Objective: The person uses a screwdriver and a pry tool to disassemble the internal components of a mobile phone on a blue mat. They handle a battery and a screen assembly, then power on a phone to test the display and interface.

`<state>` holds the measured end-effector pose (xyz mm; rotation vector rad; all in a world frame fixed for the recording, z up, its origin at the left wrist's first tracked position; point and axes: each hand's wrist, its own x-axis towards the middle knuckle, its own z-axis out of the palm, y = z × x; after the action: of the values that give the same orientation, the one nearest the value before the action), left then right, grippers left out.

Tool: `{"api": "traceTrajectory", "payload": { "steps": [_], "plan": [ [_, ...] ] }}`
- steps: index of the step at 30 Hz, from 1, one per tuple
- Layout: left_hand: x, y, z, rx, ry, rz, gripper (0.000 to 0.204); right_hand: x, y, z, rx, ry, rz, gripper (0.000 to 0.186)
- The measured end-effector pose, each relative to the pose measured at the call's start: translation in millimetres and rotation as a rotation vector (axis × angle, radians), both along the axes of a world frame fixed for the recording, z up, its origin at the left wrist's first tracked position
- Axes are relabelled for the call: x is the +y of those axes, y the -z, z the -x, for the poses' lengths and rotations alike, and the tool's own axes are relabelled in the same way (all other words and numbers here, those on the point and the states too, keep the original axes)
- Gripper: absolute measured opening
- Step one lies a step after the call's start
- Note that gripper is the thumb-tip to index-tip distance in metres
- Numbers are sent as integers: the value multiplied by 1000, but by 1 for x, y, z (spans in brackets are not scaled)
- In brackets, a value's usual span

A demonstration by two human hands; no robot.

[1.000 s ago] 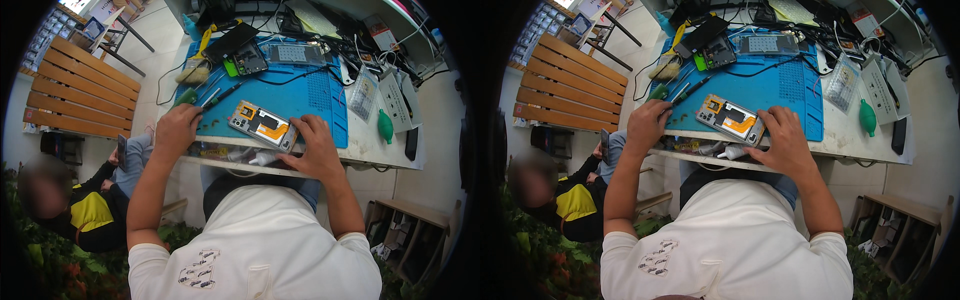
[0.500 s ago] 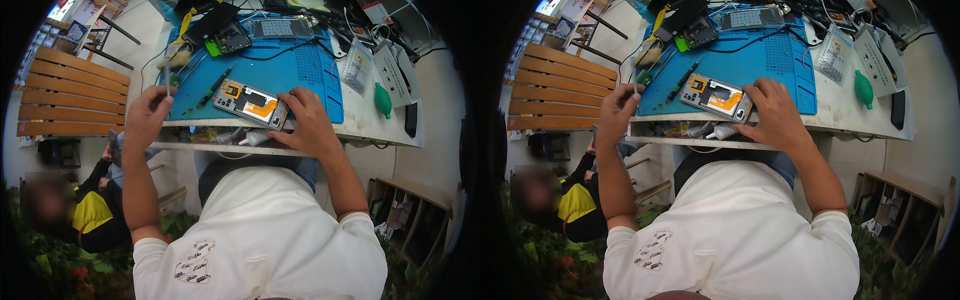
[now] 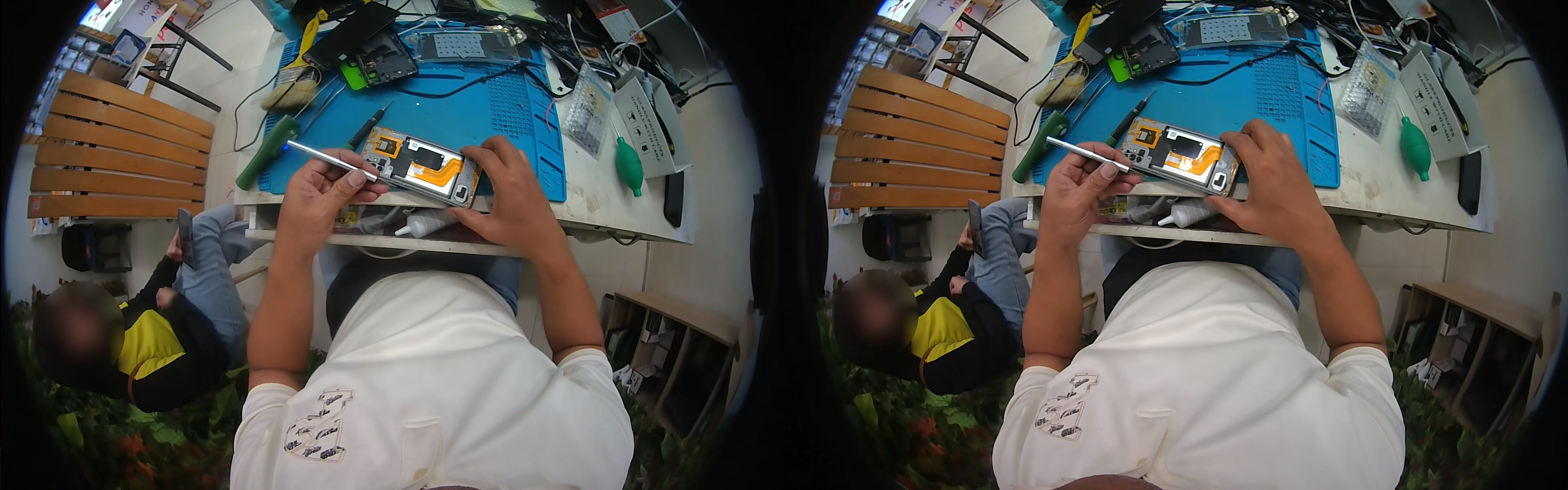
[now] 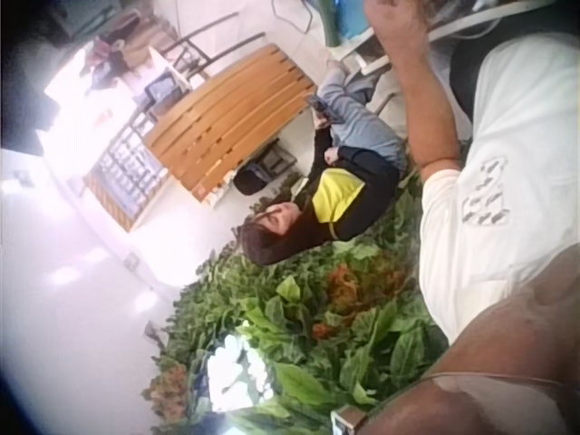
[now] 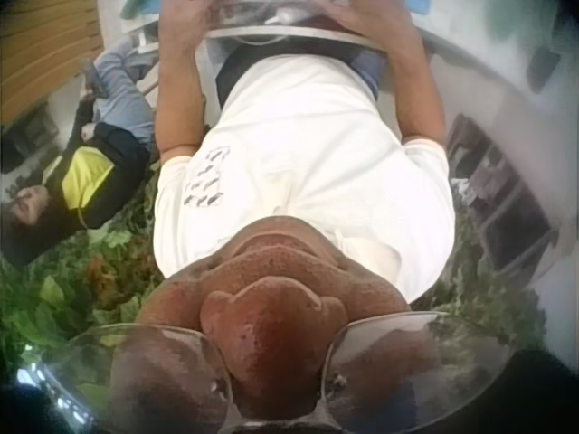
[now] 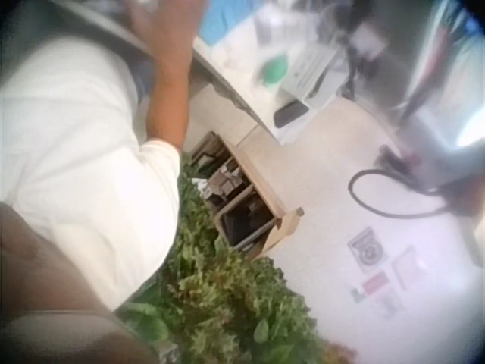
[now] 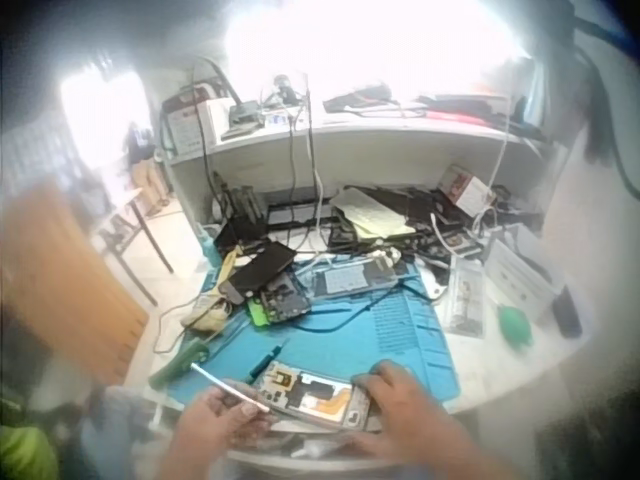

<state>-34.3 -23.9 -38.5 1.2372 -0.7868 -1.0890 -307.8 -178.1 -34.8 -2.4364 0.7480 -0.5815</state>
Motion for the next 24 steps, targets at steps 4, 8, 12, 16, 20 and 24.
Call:
{"api": "traceTrajectory", "payload": {
  "steps": [4, 8, 12, 16, 20, 24],
  "plan": [
    [-3, -16, -24, -99, 113, -28, 26, -8, -4, 2, 15, -17, -94, 80],
    [-20, -35, -33, -285, 141, -75, 28, -11, -8, 2, 92, -8, -96, 86],
    [-42, -28, -38, -327, 237, -28, 31, -8, -13, 4, 117, 7, -89, 88],
    [-55, -25, -24, -379, 218, -60, 36, -6, -15, 5, 124, 53, -151, 87],
    [-57, -15, -13, -453, 157, -21, 41, -4, -19, 4, 114, 60, -162, 86],
    [-59, -15, -11, -522, 170, -48, 42, -5, -19, 3, 127, 62, -166, 86]
  ]
}}
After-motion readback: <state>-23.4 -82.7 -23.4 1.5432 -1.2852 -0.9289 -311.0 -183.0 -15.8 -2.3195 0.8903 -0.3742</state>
